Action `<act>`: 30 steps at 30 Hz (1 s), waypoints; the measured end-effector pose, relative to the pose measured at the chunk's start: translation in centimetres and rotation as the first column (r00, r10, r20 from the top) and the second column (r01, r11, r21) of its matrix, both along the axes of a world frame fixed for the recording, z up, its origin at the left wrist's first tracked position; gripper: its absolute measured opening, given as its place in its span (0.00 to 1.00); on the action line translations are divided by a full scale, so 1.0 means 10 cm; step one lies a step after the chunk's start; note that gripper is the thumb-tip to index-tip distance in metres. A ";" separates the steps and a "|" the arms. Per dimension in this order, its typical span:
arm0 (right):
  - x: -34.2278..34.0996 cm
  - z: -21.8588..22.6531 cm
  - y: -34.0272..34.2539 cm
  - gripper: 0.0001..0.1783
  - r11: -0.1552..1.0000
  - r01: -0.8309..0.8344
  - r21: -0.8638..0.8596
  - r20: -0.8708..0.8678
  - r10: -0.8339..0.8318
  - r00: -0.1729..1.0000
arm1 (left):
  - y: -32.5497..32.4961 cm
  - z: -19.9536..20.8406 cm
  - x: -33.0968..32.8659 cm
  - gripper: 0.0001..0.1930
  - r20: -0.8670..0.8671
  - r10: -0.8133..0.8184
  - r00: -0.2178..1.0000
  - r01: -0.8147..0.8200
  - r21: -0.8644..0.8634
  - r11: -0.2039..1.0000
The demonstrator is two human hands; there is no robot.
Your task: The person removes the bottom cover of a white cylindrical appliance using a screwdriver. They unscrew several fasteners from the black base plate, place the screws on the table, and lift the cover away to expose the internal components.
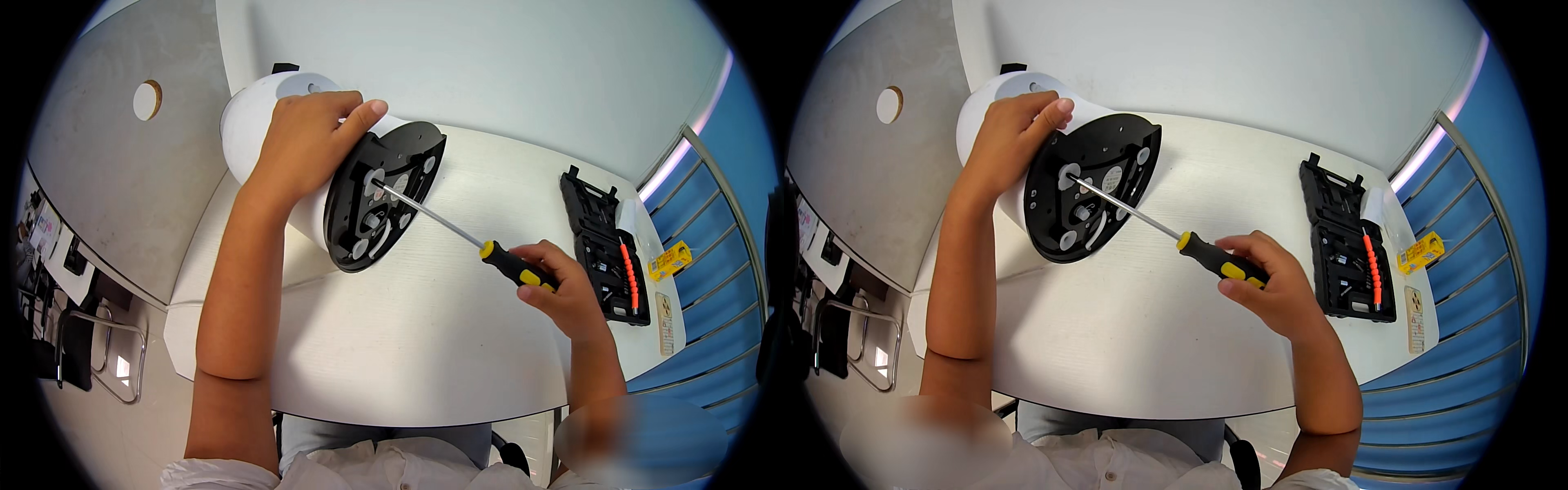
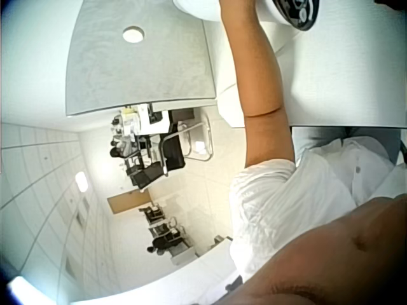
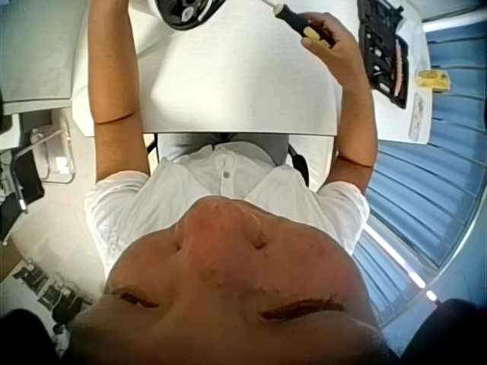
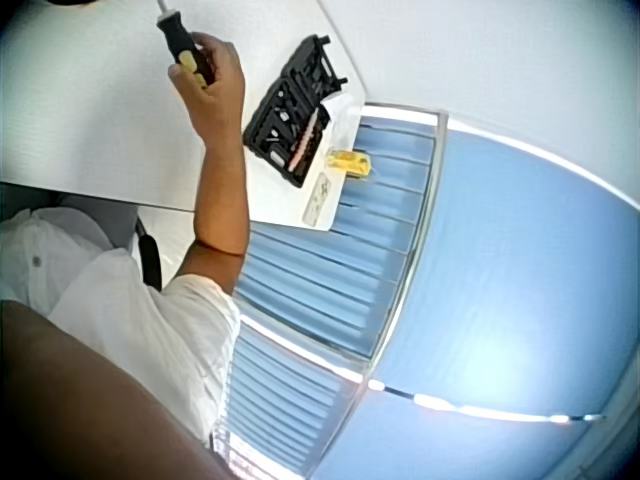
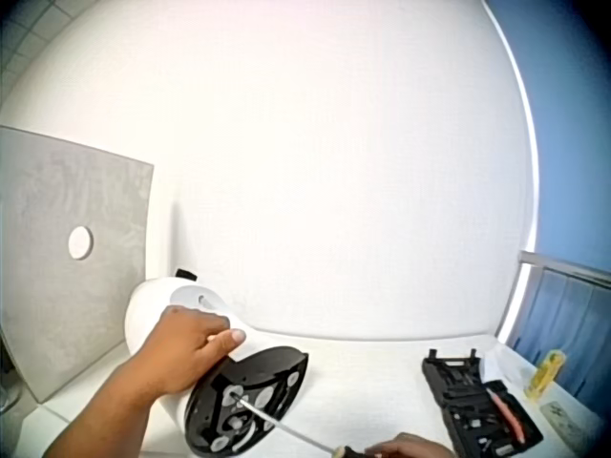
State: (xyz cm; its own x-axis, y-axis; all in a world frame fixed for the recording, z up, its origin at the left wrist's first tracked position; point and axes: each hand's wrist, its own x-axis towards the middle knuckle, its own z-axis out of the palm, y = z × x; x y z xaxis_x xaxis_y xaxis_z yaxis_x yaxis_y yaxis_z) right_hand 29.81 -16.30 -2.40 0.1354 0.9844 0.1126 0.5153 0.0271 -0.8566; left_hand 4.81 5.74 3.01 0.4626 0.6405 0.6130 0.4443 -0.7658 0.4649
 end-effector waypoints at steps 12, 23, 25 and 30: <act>0.06 -0.07 0.03 0.14 0.999 0.016 -0.049 -0.087 -0.020 0.996 | -0.03 0.01 -0.03 0.19 0.037 -0.201 0.979 0.203 -0.037 0.979; 0.04 -0.04 0.04 0.13 0.985 0.001 -0.173 -0.237 -0.042 0.971 | -0.06 0.02 -0.04 0.16 0.097 -0.270 0.958 0.274 -0.030 0.961; 0.06 -0.07 0.05 0.13 0.984 -0.006 -0.178 -0.233 -0.036 0.972 | -0.10 0.05 -0.06 0.14 0.112 -0.309 0.944 0.319 -0.085 0.944; 0.05 -0.05 0.06 0.13 0.982 -0.008 -0.189 -0.196 -0.030 0.980 | -0.15 0.08 -0.16 0.15 -0.019 -0.462 0.886 0.462 -0.018 0.887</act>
